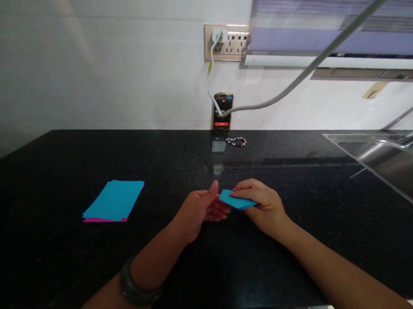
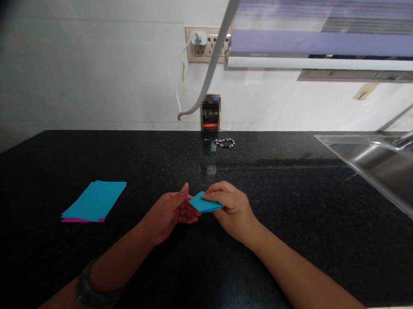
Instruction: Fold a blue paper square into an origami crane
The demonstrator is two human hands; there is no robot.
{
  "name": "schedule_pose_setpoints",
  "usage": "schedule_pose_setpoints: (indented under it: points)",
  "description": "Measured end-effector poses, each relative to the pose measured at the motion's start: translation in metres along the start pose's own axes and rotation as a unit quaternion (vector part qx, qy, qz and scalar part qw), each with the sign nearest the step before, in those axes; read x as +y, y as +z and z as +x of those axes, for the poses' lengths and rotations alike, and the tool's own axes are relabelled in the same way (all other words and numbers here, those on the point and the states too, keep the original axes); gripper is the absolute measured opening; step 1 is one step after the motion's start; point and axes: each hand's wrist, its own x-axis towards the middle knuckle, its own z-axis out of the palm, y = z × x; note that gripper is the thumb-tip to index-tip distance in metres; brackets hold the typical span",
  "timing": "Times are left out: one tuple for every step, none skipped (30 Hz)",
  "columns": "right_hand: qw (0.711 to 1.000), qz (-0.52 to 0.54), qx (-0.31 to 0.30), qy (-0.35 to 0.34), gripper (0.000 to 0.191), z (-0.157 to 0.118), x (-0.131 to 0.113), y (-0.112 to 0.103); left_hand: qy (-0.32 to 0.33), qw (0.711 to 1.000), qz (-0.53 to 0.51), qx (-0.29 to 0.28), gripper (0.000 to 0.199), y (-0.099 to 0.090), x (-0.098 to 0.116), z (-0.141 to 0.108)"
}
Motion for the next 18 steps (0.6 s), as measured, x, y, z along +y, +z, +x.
schedule_pose_setpoints:
  points:
    - [0.999,-0.014,-0.016,-0.026,0.024,-0.0007,0.0006,-0.0003,0.001,1.0,-0.013,-0.006,0.042,-0.0005,-0.0004,0.0003]
    - [0.998,-0.026,-0.026,-0.045,0.027,-0.0013,0.0013,-0.0003,0.004,1.0,-0.024,-0.007,0.036,-0.0011,-0.0007,0.0007]
    - [0.997,-0.037,-0.031,-0.058,0.029,-0.0019,0.0019,-0.0001,0.008,0.999,-0.032,-0.005,0.031,-0.0017,-0.001,0.0011]
    - [0.996,-0.048,-0.03,-0.067,0.031,-0.0024,0.0024,0.0001,0.013,0.999,-0.035,0.0,0.028,-0.0024,-0.0012,0.0015]
    - [0.995,-0.06,-0.027,-0.073,0.032,-0.0028,0.0028,0.0004,0.019,0.999,-0.035,0.009,0.026,-0.0031,-0.0013,0.0019]
    - [0.994,-0.072,-0.023,-0.076,0.033,-0.0031,0.0029,0.0004,0.027,0.999,-0.032,0.02,0.025,-0.0037,-0.0013,0.0023]
    - [0.993,-0.086,-0.018,-0.079,0.033,-0.0034,0.0029,0.0003,0.037,0.998,-0.026,0.032,0.025,-0.0042,-0.0014,0.0027]
    - [0.991,-0.101,-0.016,-0.084,0.033,-0.0036,0.0027,0.0,0.047,0.998,-0.018,0.044,0.025,-0.0046,-0.0014,0.0031]
    - [0.989,-0.117,-0.016,-0.092,0.033,-0.0038,0.0024,-0.0005,0.056,0.997,-0.01,0.054,0.026,-0.005,-0.0015,0.0035]
    - [0.986,-0.133,-0.018,-0.102,0.032,-0.0039,0.002,-0.0012,0.064,0.996,-0.003,0.061,0.026,-0.0052,-0.0017,0.0039]
    - [0.982,-0.148,-0.023,-0.113,0.03,-0.004,0.0017,-0.002,0.07,0.995,0.003,0.066,0.026,-0.0055,-0.0019,0.0043]
    - [0.979,-0.161,-0.028,-0.124,0.029,-0.004,0.0015,-0.0028,0.076,0.995,0.006,0.069,0.026,-0.0057,-0.0022,0.0046]
    - [0.975,-0.172,-0.033,-0.133,0.027,-0.0039,0.0014,-0.0035,0.08,0.994,0.008,0.07,0.026,-0.0058,-0.0026,0.0048]
    - [0.973,-0.181,-0.038,-0.14,0.025,-0.0037,0.0016,-0.0042,0.083,0.994,0.006,0.07,0.026,-0.0059,-0.0029,0.005]
    - [0.971,-0.188,-0.04,-0.143,0.024,-0.0036,0.002,-0.0048,0.085,0.994,0.001,0.067,0.025,-0.006,-0.0031,0.005]
    - [0.969,-0.194,-0.041,-0.145,0.023,-0.0033,0.0026,-0.0051,0.086,0.994,-0.005,0.061,0.025,-0.006,-0.0033,0.005]
    - [0.968,-0.198,-0.041,-0.145,0.023,-0.0031,0.0034,-0.0053,0.087,0.995,-0.012,0.053,0.024,-0.006,-0.0033,0.0049]
    - [0.968,-0.202,-0.04,-0.144,0.023,-0.0029,0.0043,-0.0053,0.087,0.995,-0.018,0.042,0.024,-0.006,-0.0032,0.0047]
